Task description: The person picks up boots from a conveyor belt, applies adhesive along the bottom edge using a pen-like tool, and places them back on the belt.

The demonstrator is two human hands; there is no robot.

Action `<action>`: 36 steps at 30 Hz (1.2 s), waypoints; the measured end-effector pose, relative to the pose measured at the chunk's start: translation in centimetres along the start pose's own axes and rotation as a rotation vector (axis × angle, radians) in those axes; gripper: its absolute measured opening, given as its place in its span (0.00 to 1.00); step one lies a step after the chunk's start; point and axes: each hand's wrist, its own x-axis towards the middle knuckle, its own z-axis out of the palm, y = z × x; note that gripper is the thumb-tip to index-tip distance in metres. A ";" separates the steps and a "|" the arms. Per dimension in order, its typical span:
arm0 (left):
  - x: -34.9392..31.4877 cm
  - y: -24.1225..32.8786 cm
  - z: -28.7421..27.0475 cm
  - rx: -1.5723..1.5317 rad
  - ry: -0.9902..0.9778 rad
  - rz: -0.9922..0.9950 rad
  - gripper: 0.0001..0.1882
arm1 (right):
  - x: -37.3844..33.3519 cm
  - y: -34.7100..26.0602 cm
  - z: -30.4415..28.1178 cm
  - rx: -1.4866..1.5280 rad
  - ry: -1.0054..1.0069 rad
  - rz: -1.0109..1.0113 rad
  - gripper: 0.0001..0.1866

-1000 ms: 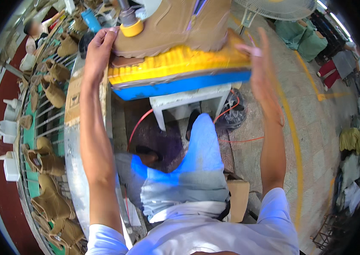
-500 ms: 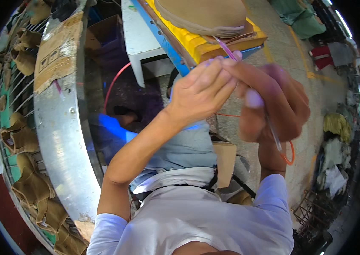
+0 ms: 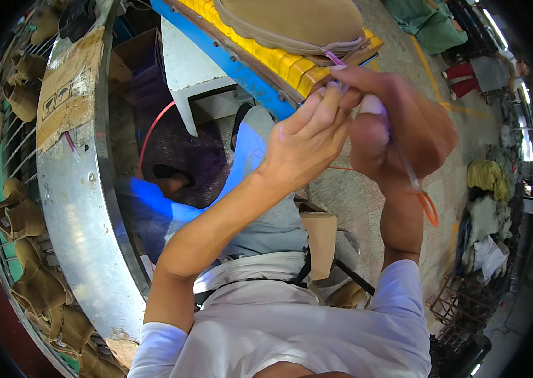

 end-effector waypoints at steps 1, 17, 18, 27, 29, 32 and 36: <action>0.0 0.0 -0.1 -0.006 0.027 -0.002 0.18 | 0.3 -0.1 -0.3 0.004 -0.009 -0.003 0.12; -0.9 -3.0 -3.5 -0.068 0.198 -0.001 0.08 | 1.5 0.3 -0.8 0.199 -0.046 -0.094 0.18; -1.1 -3.4 -3.9 -0.068 0.208 0.002 0.08 | 1.3 0.5 -0.3 0.224 -0.023 -0.104 0.18; -3.1 -8.4 -6.3 -0.076 0.358 0.007 0.10 | 0.9 -1.7 3.7 0.408 0.062 0.013 0.16; -3.4 -9.4 -6.9 -0.104 0.375 -0.043 0.11 | 1.0 -1.6 5.1 0.425 0.099 -0.011 0.15; -4.8 -12.6 -7.0 -0.087 0.416 -0.071 0.09 | 2.0 -2.2 7.6 0.445 0.174 -0.020 0.13; -5.3 -17.0 -6.1 -0.104 0.575 -0.149 0.08 | 3.5 -2.0 11.2 0.460 0.256 0.004 0.13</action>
